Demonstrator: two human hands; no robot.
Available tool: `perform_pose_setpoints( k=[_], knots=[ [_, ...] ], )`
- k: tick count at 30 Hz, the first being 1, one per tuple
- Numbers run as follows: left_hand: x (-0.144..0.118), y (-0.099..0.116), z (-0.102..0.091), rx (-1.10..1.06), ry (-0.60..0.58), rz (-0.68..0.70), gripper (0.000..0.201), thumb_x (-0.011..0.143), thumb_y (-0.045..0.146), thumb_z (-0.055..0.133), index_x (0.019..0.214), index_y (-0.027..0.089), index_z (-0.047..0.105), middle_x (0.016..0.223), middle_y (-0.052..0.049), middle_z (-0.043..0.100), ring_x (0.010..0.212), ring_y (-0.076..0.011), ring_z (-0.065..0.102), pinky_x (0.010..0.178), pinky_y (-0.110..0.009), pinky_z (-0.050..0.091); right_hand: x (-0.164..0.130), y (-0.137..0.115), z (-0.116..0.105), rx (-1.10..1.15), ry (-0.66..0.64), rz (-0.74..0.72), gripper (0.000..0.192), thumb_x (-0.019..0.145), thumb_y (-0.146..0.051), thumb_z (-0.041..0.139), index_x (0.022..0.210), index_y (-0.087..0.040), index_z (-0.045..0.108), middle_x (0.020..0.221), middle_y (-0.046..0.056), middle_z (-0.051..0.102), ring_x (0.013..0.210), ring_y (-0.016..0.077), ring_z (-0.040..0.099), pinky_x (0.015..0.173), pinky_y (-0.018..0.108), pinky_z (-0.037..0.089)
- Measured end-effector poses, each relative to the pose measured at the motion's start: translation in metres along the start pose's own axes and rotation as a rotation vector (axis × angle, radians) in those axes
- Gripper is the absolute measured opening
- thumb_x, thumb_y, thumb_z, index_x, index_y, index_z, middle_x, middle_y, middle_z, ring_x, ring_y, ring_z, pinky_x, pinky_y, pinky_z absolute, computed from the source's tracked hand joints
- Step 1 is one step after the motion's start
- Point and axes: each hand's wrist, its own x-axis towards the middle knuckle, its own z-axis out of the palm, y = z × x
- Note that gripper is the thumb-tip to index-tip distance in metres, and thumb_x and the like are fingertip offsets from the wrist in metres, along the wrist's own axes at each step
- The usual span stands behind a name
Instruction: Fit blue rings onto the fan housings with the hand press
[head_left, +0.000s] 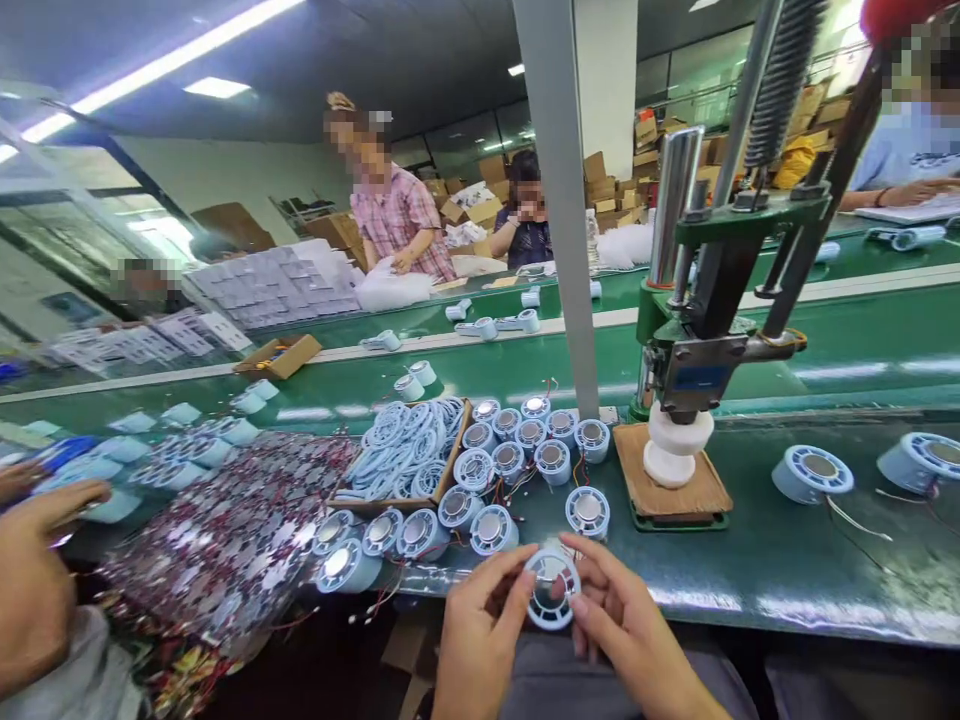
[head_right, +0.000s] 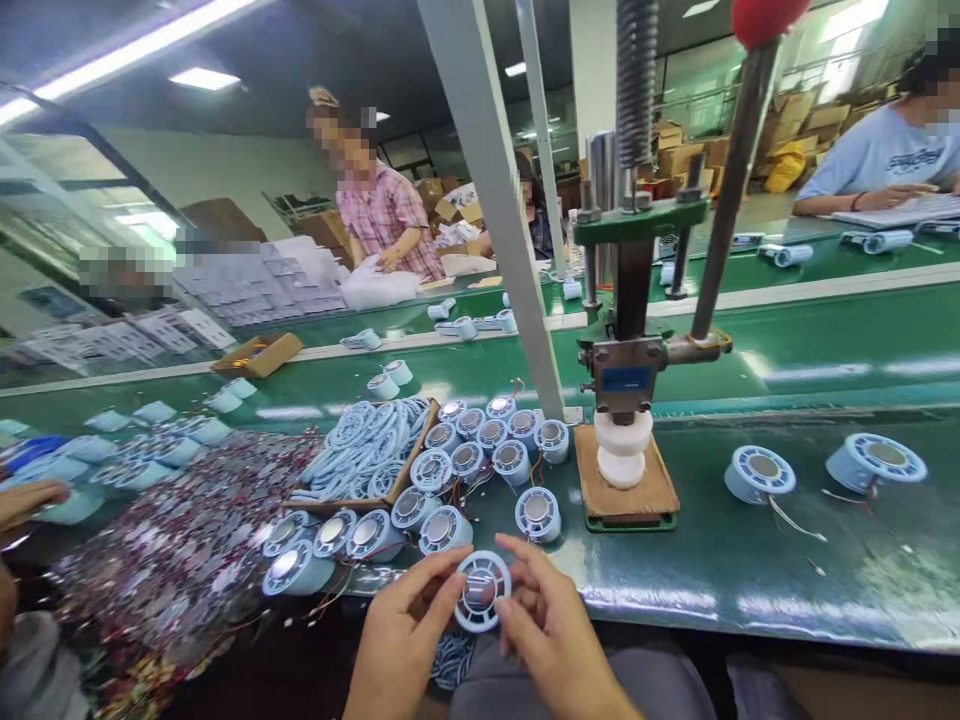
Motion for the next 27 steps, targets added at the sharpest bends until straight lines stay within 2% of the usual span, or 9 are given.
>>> perform_pose_setpoints(
  k=[2, 5, 8, 13, 18, 22, 27],
  knots=[
    [-0.010, -0.004, 0.009, -0.051, -0.038, 0.020, 0.045, 0.091, 0.057, 0.060, 0.111, 0.021, 0.077, 0.103, -0.011, 0.079, 0.087, -0.0254, 0.076, 0.075, -0.031, 0.063, -0.001, -0.001, 0.004, 0.139, 0.000, 0.102, 0.065, 0.083, -0.061, 0.068, 0.130, -0.018, 0.056, 0.087, 0.005, 0.065, 0.053, 0.0073, 0.055, 0.047, 0.019, 0.045],
    [-0.023, -0.014, 0.016, -0.069, -0.084, 0.123, 0.063, 0.086, 0.065, 0.062, 0.133, 0.023, 0.065, 0.120, -0.013, 0.075, 0.102, -0.0290, 0.074, 0.091, -0.038, 0.060, -0.003, -0.003, 0.004, 0.222, 0.063, 0.129, 0.067, 0.077, -0.061, 0.075, 0.125, -0.018, 0.058, 0.079, 0.001, 0.062, 0.050, 0.0072, 0.054, 0.048, 0.020, 0.045],
    [-0.032, -0.022, 0.019, 0.001, -0.076, 0.158, 0.074, 0.081, 0.069, 0.066, 0.139, 0.023, 0.059, 0.129, -0.014, 0.070, 0.113, -0.0320, 0.070, 0.102, -0.043, 0.054, -0.006, -0.007, 0.003, 0.251, 0.073, 0.153, 0.066, 0.076, -0.059, 0.077, 0.124, -0.018, 0.058, 0.074, 0.001, 0.063, 0.049, 0.0070, 0.053, 0.048, 0.020, 0.044],
    [-0.036, -0.028, 0.016, 0.035, -0.134, 0.070, 0.074, 0.080, 0.065, 0.069, 0.139, 0.021, 0.058, 0.130, -0.015, 0.069, 0.111, -0.0318, 0.070, 0.099, -0.042, 0.056, -0.010, -0.011, 0.005, 0.253, 0.073, 0.193, 0.069, 0.074, -0.062, 0.077, 0.122, -0.016, 0.059, 0.069, -0.001, 0.061, 0.053, 0.0065, 0.050, 0.051, 0.018, 0.040],
    [-0.039, -0.029, 0.015, 0.015, -0.100, -0.021, 0.074, 0.078, 0.062, 0.074, 0.139, 0.025, 0.058, 0.127, -0.013, 0.070, 0.108, -0.0310, 0.071, 0.094, -0.042, 0.058, -0.012, -0.015, 0.007, 0.237, 0.067, 0.206, 0.078, 0.075, -0.062, 0.076, 0.134, -0.016, 0.051, 0.069, -0.001, 0.062, 0.053, 0.0062, 0.048, 0.051, 0.018, 0.039],
    [-0.039, -0.026, 0.015, -0.028, -0.146, -0.022, 0.074, 0.078, 0.066, 0.072, 0.136, 0.022, 0.060, 0.122, -0.013, 0.073, 0.107, -0.0299, 0.071, 0.094, -0.038, 0.058, -0.015, -0.018, 0.007, 0.213, 0.052, 0.210, 0.074, 0.076, -0.063, 0.075, 0.129, -0.014, 0.057, 0.068, -0.001, 0.061, 0.054, 0.0065, 0.049, 0.052, 0.018, 0.040],
    [-0.037, -0.020, 0.013, -0.128, -0.147, -0.049, 0.080, 0.073, 0.070, 0.074, 0.135, 0.022, 0.061, 0.119, -0.011, 0.074, 0.104, -0.0291, 0.072, 0.091, -0.034, 0.058, -0.019, -0.016, 0.004, 0.195, 0.032, 0.188, 0.072, 0.082, -0.065, 0.068, 0.131, -0.013, 0.060, 0.060, -0.001, 0.059, 0.051, 0.0079, 0.051, 0.052, 0.019, 0.042]
  ],
)
